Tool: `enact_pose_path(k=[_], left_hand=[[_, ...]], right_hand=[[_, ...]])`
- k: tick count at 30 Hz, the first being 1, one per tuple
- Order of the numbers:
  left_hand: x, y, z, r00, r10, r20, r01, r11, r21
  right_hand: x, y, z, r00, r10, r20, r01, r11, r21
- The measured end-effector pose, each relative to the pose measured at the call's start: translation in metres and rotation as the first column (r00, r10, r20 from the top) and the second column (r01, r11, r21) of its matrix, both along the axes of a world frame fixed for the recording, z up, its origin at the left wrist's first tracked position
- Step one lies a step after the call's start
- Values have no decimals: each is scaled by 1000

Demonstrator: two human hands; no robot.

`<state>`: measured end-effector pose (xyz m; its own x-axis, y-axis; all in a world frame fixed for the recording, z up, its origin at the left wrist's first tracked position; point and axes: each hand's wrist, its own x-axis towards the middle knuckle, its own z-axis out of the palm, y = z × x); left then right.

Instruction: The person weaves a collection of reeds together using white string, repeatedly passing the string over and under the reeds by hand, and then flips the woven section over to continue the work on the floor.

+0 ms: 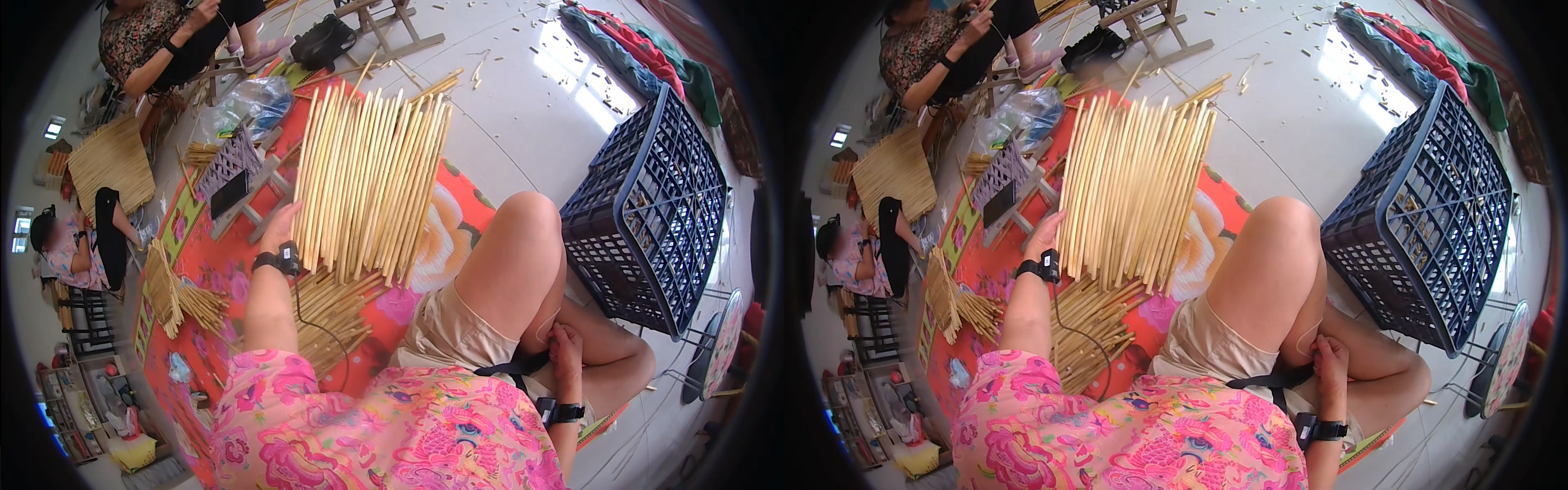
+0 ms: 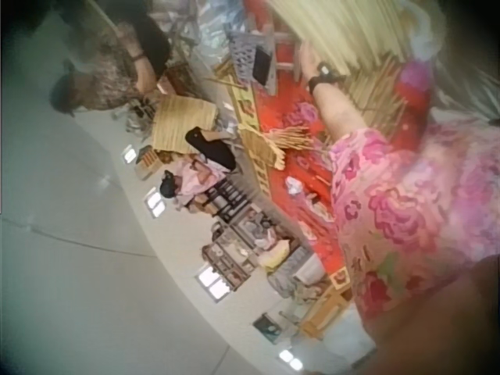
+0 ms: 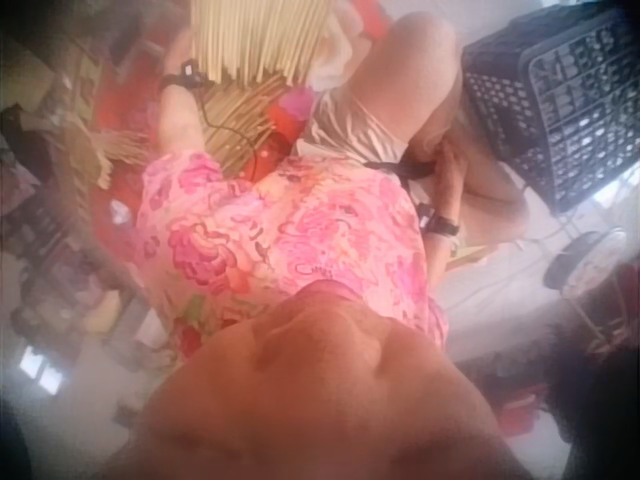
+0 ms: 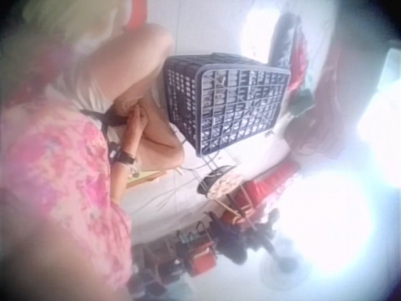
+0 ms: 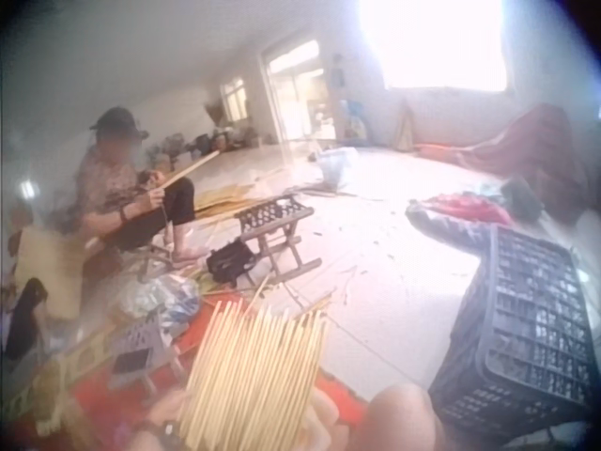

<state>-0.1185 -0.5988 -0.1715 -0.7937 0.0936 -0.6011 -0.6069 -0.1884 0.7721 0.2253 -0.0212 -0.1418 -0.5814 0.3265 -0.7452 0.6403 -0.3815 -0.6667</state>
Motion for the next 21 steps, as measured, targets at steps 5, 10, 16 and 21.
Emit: enact_pose_path(k=[5, 10, 16, 21], left_hand=[[10, 0, -23, 993, 59, -102, -94, 919, -382], [-3, -54, -49, 996, 26, -87, -82, 678, -731], [-5, 51, -6, 990, -24, -138, -139, -44, -989], [8, 89, -29, 590, -798, -119, -366, -134, -921]], right_hand=[[1, -1, 1, 1000, -16, 18, 15, 1000, 14], [-4, -2, 0, 999, 39, 16, -39, 999, 14], [1, 2, -1, 1000, 18, 20, -19, 1000, 22], [-2, 2, -1, 999, 33, 30, -33, 999, 3]])
